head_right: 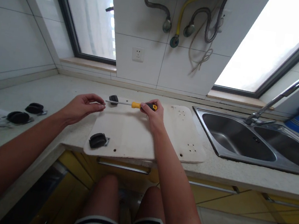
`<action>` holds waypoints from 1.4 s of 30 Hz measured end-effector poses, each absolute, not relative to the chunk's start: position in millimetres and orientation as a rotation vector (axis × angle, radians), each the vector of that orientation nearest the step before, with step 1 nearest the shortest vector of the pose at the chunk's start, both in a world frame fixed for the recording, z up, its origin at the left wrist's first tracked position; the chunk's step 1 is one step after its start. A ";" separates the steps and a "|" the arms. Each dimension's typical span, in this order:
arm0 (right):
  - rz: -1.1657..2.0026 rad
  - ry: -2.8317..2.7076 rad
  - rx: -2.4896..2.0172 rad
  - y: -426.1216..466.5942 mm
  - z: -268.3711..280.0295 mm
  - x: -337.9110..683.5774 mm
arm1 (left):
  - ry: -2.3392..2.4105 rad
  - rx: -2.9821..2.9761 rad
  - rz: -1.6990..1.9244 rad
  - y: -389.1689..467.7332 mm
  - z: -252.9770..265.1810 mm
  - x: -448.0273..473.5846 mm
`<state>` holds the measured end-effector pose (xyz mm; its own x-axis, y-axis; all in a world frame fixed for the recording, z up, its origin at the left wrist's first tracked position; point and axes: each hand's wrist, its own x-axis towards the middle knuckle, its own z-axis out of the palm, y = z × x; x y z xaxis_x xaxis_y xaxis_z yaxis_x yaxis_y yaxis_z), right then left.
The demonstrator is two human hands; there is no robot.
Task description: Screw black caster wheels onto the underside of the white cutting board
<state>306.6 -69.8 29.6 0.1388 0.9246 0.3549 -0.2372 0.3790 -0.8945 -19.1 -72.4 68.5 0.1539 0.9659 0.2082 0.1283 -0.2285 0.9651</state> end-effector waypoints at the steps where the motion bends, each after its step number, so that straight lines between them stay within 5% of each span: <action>1: 0.985 -1.116 -0.783 -70.5 29.8 306.2 | 1.091 1.543 1.191 -73.7 69.3 -17.3; 42: 1.033 -1.080 -0.760 -71.2 30.5 305.9 | 0.908 1.813 1.388 -81.2 77.6 -6.2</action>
